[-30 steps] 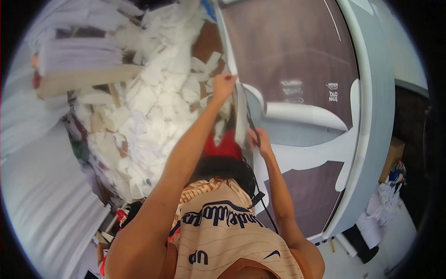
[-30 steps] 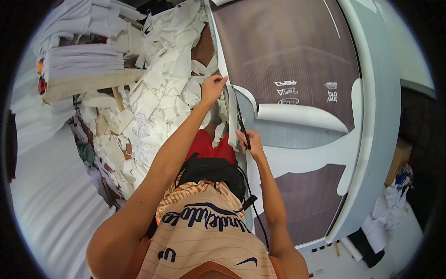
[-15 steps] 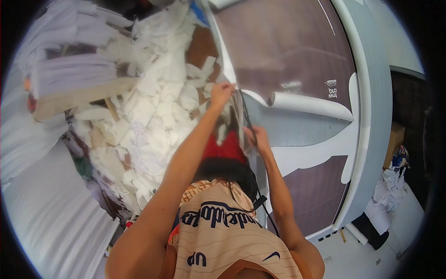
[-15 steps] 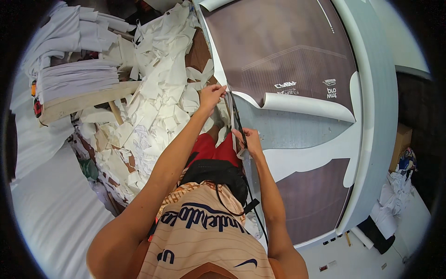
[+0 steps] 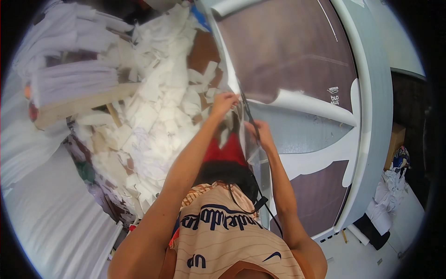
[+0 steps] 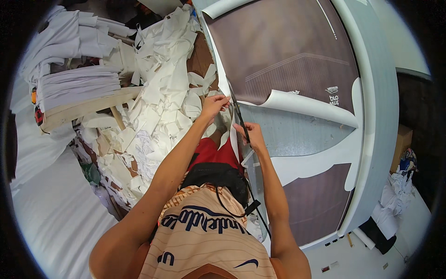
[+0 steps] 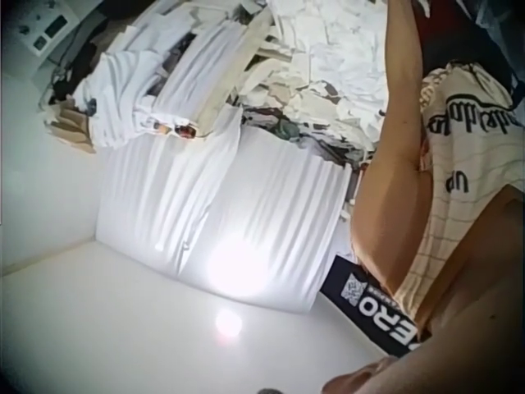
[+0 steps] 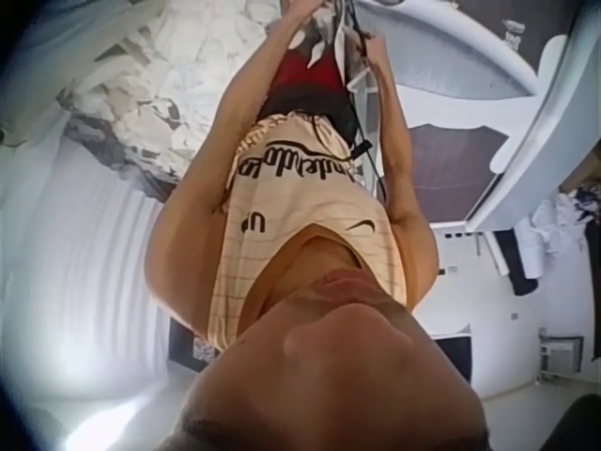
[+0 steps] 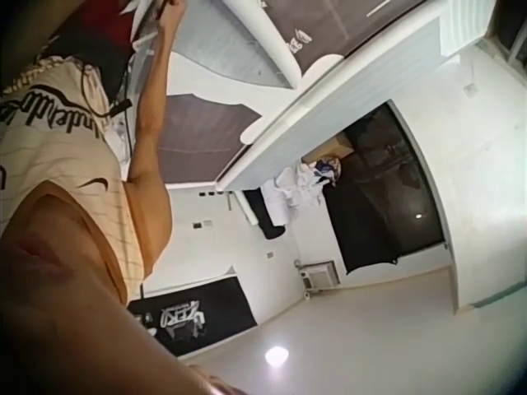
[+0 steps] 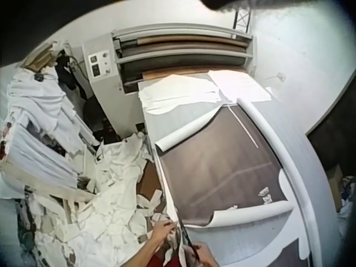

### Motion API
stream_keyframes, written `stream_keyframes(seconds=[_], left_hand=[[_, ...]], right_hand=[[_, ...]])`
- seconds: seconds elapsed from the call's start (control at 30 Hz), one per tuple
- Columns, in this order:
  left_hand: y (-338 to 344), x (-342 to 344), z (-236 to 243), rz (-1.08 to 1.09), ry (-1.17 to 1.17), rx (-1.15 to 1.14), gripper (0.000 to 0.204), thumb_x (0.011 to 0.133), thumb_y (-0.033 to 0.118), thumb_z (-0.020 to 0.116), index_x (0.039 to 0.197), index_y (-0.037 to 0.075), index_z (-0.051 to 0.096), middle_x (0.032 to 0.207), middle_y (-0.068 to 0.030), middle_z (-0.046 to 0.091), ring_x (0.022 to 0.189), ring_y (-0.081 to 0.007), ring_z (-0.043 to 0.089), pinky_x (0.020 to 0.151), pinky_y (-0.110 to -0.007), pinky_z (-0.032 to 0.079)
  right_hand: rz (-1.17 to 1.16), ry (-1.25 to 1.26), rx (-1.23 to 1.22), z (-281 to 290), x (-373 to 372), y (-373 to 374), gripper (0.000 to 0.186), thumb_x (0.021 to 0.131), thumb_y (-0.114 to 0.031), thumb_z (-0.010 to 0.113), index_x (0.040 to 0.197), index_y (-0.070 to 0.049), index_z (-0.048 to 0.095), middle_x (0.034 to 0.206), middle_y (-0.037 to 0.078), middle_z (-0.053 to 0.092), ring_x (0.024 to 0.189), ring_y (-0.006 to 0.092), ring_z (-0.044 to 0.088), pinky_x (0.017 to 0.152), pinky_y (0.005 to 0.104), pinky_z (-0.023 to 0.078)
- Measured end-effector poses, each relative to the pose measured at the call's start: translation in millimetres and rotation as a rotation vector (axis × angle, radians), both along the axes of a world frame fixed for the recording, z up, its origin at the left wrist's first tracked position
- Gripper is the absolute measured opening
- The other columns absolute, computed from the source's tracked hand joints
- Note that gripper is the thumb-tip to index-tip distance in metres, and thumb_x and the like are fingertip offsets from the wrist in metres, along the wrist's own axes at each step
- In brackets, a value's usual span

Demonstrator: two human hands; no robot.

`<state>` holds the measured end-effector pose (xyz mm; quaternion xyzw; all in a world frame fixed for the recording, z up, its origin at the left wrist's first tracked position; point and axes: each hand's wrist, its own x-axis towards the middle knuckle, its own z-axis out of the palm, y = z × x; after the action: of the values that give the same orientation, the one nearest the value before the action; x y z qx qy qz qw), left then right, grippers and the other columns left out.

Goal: Cutting out garment patterns from a large sheet of printed fabric using scissors.

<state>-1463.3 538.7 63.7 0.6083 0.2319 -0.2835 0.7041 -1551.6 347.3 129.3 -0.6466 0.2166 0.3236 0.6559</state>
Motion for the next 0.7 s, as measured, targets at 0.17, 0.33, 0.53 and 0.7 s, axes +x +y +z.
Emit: stream_keyframes(seconds=[0.17,0.33,0.53,0.7], left_hand=[[3.6,6.4,0.8,-0.023,0.024,0.022,0.02,0.091,0.02,0.073,0.089,0.0,0.072,0.079,-0.005,0.07,0.071,-0.0108,0.064,0.061,-0.023,0.048],[4.2,2.9,-1.1,-0.03,0.002,0.035,0.02,0.092,0.019,0.069,0.094,-0.001,0.073,0.081,-0.0063,0.071,0.074,-0.0129,0.067,0.062,-0.025,0.051],[9.6,5.4,-6.2,-0.034,0.007,0.024,0.019,0.092,0.017,0.068,0.096,-0.001,0.074,0.081,-0.0049,0.07,0.072,-0.0111,0.064,0.062,-0.024,0.05],[12.3,7.9,-10.9,-0.09,0.062,0.023,0.019,0.094,0.018,0.067,0.099,0.002,0.074,0.087,-0.0045,0.072,0.078,-0.0123,0.066,0.068,-0.026,0.05]], right_hand=[[-0.025,-0.06,0.008,-2.0,36.7,9.3,0.041,0.087,-0.038,0.079,0.066,-0.008,0.061,0.051,-0.003,0.05,0.04,0.0063,0.044,0.039,0.0242,0.03],[-0.035,-0.068,0.036,-6.2,65.1,20.5,0.041,0.086,-0.039,0.079,0.068,-0.007,0.064,0.052,-0.003,0.051,0.04,0.0068,0.044,0.039,0.0241,0.03],[-0.069,-0.07,0.043,-7.3,106.6,40.9,0.042,0.086,-0.04,0.079,0.067,-0.006,0.064,0.052,-0.002,0.052,0.04,0.0073,0.045,0.039,0.0247,0.032],[-0.047,-0.09,0.023,-5.6,142.4,54.3,0.047,0.085,-0.042,0.08,0.061,-0.007,0.059,0.051,-0.002,0.051,0.04,0.0079,0.045,0.039,0.0249,0.033]])
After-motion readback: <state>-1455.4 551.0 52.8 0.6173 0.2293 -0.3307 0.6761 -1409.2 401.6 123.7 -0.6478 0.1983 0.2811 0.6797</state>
